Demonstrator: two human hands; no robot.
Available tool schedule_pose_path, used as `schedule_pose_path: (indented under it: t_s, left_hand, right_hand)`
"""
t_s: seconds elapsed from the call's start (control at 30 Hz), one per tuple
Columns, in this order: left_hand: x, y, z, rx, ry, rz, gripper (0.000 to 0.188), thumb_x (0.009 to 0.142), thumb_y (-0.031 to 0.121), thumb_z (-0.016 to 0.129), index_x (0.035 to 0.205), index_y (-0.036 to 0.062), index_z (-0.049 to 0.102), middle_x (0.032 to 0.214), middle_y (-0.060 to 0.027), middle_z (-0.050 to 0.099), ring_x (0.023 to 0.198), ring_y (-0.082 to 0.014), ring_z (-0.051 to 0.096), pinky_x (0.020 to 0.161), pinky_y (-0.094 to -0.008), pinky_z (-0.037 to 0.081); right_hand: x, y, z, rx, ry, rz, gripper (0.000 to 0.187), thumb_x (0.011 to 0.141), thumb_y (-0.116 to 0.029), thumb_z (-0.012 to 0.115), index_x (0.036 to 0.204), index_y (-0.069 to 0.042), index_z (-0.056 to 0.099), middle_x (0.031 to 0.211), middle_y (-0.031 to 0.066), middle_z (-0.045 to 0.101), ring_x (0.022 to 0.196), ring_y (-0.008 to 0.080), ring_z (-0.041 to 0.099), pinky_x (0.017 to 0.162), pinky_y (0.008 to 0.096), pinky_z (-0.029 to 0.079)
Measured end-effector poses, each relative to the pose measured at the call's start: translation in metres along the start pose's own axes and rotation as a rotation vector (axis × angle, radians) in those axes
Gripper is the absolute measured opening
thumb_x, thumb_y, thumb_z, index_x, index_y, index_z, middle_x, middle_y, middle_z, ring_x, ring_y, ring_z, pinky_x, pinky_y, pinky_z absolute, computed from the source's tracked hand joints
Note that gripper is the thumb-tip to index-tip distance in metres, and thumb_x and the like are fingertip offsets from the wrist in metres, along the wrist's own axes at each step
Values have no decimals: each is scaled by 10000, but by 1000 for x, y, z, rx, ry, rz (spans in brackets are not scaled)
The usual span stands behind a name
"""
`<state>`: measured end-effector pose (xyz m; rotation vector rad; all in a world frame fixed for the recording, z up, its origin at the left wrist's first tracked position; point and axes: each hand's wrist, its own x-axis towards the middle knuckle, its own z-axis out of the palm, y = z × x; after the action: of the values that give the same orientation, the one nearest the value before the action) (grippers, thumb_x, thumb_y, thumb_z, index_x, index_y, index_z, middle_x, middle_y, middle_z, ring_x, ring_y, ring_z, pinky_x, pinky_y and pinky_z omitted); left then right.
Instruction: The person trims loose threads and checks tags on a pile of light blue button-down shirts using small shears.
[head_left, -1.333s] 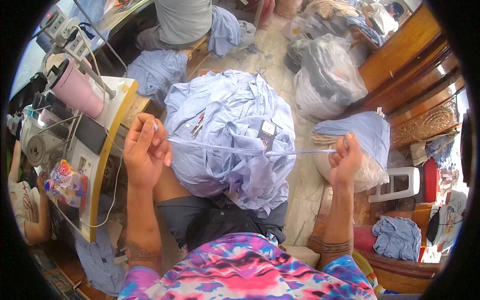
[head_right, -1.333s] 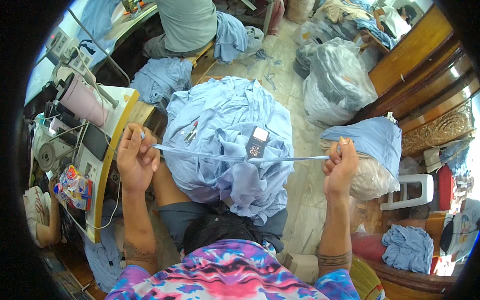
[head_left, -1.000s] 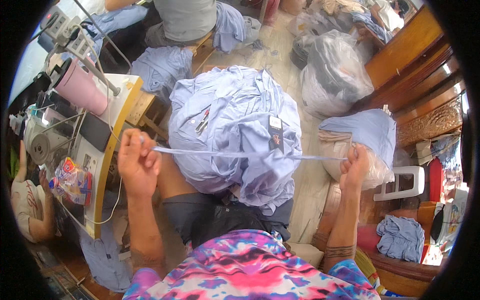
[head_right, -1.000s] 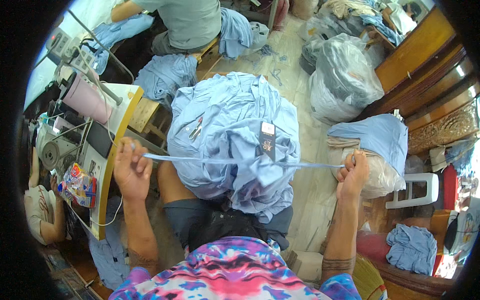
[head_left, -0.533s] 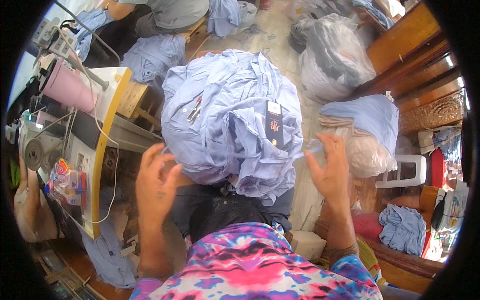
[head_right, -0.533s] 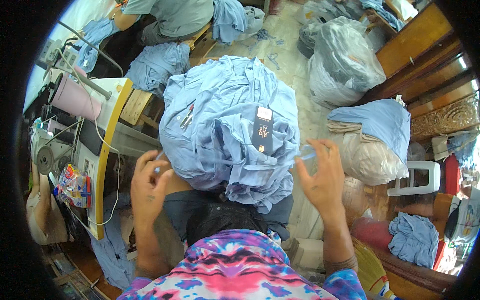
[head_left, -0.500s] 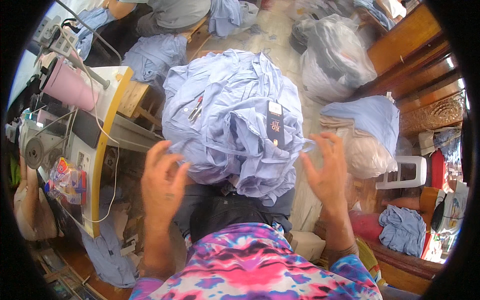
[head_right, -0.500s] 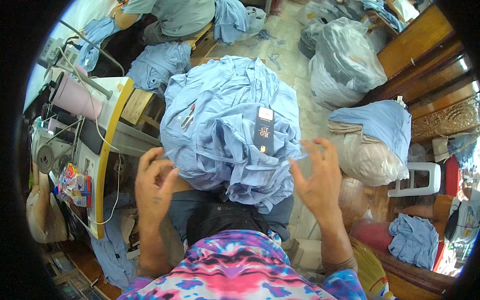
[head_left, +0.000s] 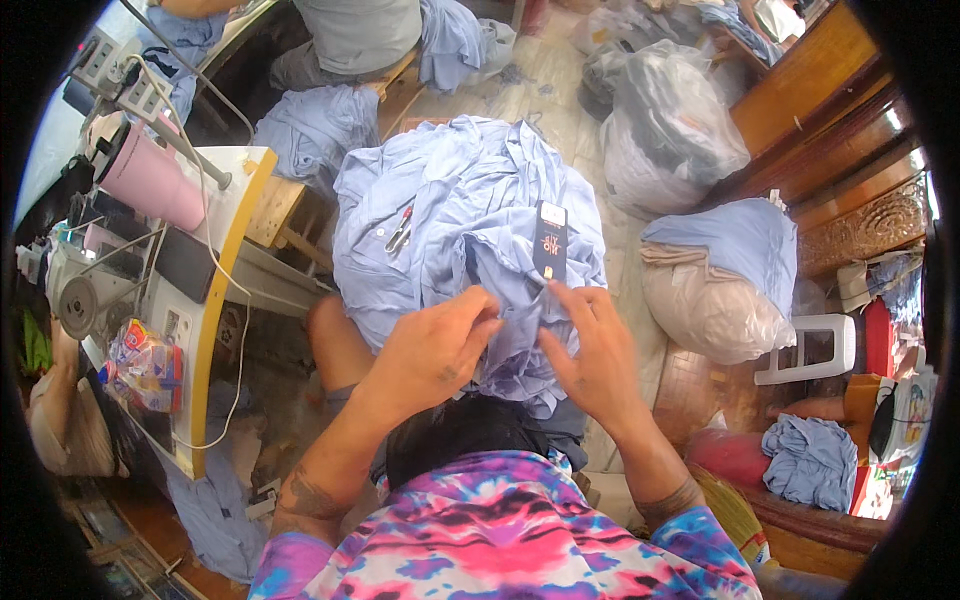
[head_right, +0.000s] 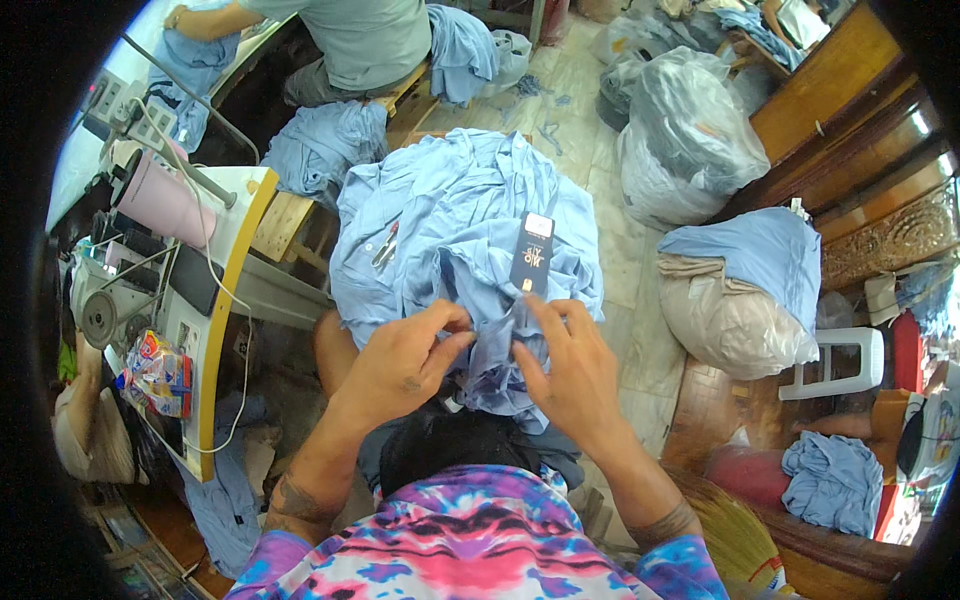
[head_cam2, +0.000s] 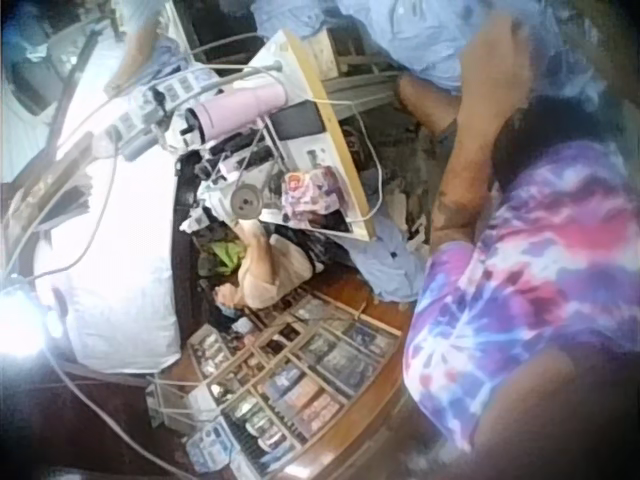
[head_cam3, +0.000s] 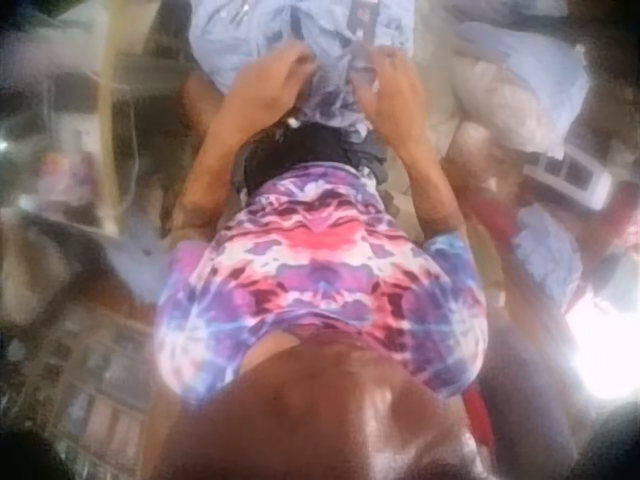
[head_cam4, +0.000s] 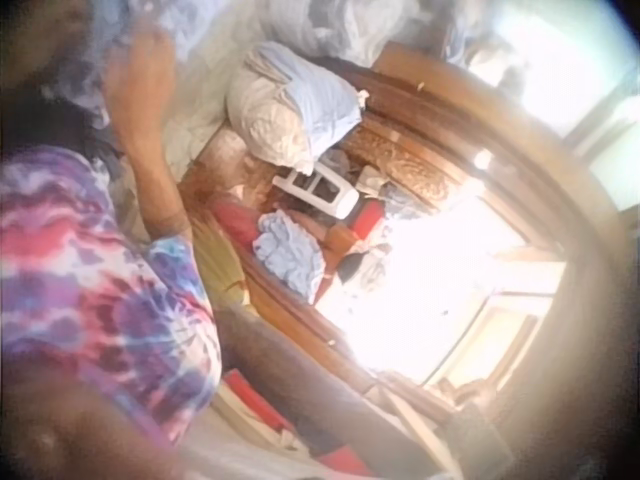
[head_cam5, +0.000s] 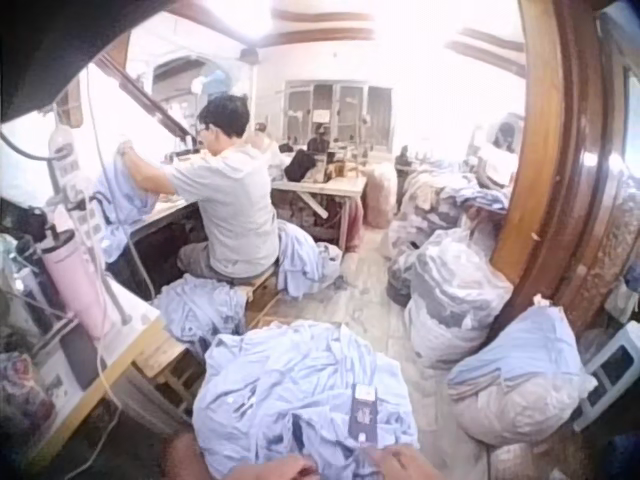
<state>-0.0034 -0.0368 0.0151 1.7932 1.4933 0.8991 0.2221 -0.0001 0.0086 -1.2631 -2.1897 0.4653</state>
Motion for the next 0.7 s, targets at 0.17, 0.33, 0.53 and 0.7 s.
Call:
schedule_pose_path:
  t_s: [0.17,0.33,0.53,0.7]
  left_hand:
    - [5,-9,8,131,-48,100,235,944,224,719,1090,43,686,954,-161,720,856,-387,691,712,-441,531]
    - [-2,0,14,125,-66,79,216,942,236,719,1043,45,711,887,-159,718,797,-390,691,668,-448,520]
    - [-8,-6,22,82,56,106,203,953,231,711,1037,46,710,806,-176,695,717,-382,678,619,-447,500]
    - [-19,3,27,-27,72,-68,210,969,235,701,1023,31,709,767,-189,685,680,-375,678,601,-447,491]
  right_hand:
    - [11,34,4,441,-49,467,376,897,-271,795,1144,-8,688,960,55,638,791,154,585,678,288,462]
    - [55,42,1,702,-199,617,364,922,-322,789,943,33,716,816,44,684,722,102,569,652,245,431]
    - [83,29,2,444,79,243,302,904,-282,781,896,15,729,709,42,674,653,111,571,636,271,454]
    - [76,-62,-14,377,-90,-84,251,897,-215,767,1055,-25,723,911,111,717,753,224,640,718,345,511]
